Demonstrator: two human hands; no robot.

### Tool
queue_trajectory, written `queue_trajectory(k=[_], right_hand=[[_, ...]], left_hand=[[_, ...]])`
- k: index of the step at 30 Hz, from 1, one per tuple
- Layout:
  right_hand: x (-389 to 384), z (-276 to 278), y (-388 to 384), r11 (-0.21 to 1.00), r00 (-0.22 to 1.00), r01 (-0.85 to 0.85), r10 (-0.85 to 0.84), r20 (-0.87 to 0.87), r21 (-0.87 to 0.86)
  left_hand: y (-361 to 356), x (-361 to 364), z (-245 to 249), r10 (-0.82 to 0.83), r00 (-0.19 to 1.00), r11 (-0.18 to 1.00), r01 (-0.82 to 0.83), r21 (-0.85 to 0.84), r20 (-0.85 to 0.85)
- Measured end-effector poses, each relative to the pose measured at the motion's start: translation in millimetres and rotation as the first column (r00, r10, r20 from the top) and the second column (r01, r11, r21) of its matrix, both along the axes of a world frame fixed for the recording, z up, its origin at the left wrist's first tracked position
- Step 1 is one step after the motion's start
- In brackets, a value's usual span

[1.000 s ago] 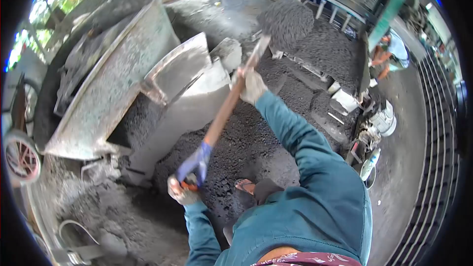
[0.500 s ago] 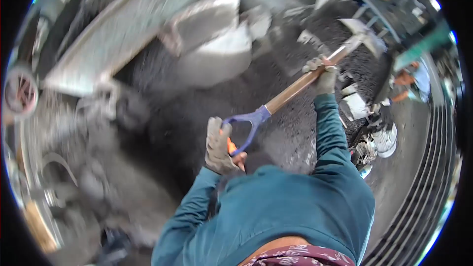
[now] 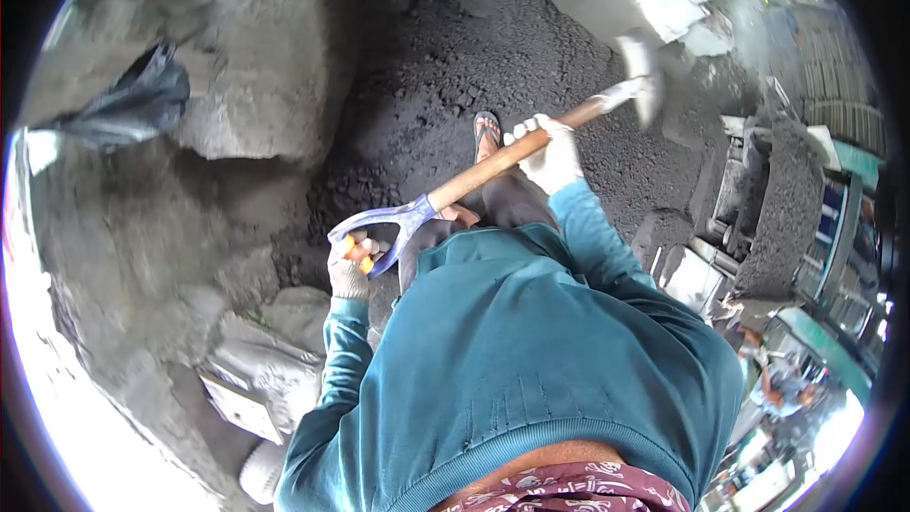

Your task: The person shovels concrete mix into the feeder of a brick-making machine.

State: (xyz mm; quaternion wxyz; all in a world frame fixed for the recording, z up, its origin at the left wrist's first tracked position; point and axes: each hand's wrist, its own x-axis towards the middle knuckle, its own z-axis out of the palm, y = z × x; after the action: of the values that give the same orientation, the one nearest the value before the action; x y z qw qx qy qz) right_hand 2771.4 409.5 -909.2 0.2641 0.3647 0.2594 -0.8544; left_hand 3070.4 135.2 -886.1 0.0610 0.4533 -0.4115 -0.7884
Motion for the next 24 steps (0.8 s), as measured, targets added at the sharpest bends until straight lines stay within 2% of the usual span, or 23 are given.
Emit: queue_trajectory(k=[1, 3, 5, 7, 8, 9, 11, 12, 15, 18, 21, 22, 24], right_hand=[[7.6, -3.4, -19.5, 0.999, 0.991, -0.009, 0.004, 0.136, 0.040], [20.4, -53.9, -37.3, 0.989, 0.974, -0.148, 0.144, 0.172, 0.008], [31.8, -96.4, -60.4, 0.962, 0.938, -0.240, 0.194, 0.287, 0.133], [44.6, -131.9, -72.0, 0.943, 0.921, -0.316, 0.278, 0.273, 0.106], [50.9, -164.6, -72.9, 0.931, 0.891, -0.359, 0.321, 0.320, 0.065], [54.3, -169.1, -77.9, 0.917, 0.863, -0.381, 0.309, 0.400, 0.114], [59.0, -175.4, -82.9, 0.875, 0.829, -0.470, 0.391, 0.399, 0.119], [57.6, -178.7, -84.7, 0.886, 0.840, -0.449, 0.374, 0.394, 0.115], [44.8, -170.5, -70.4, 0.880, 0.822, -0.467, 0.398, 0.407, 0.083], [18.1, -148.1, -52.2, 0.909, 0.846, -0.410, 0.349, 0.403, 0.074], [-2.3, -126.4, -28.8, 0.882, 0.880, -0.437, 0.380, 0.285, 0.175], [-9.2, -135.0, -19.0, 0.901, 0.887, -0.397, 0.327, 0.326, 0.177], [-18.6, -129.2, 1.2, 0.917, 0.913, -0.353, 0.294, 0.282, 0.187]], left_hand=[[0.2, 14.5, 14.5, 0.006, 1.000, 1.000, -0.006, -0.020, 0.028], [11.5, 29.7, 41.7, 0.047, 0.999, 0.999, -0.047, -0.001, 0.004], [25.6, 32.2, 65.8, 0.110, 0.994, 0.993, -0.111, 0.029, 0.026], [39.7, 33.5, 79.6, 0.157, 0.988, 0.985, -0.157, 0.071, -0.007], [45.0, 34.3, 84.0, 0.162, 0.987, 0.986, -0.163, 0.043, 0.013], [52.8, 34.8, 87.5, 0.170, 0.985, 0.985, -0.171, 0.019, 0.034], [60.6, 29.7, 88.0, 0.181, 0.983, 0.983, -0.179, -0.050, 0.027], [64.7, 30.2, 91.6, 0.177, 0.984, 0.981, -0.174, -0.081, 0.034], [72.9, 18.5, 97.2, 0.197, 0.980, 0.980, -0.196, -0.023, 0.016], [67.1, -12.9, 102.3, 0.136, 0.990, 0.990, -0.135, -0.027, 0.029], [55.8, -38.0, 89.5, 0.030, 0.999, 0.999, -0.031, -0.027, -0.024], [53.0, -45.4, 84.0, -0.009, 1.000, 0.999, 0.008, -0.046, -0.026], [49.7, -60.8, 77.5, -0.082, 0.993, 0.997, 0.081, -0.017, -0.087]])
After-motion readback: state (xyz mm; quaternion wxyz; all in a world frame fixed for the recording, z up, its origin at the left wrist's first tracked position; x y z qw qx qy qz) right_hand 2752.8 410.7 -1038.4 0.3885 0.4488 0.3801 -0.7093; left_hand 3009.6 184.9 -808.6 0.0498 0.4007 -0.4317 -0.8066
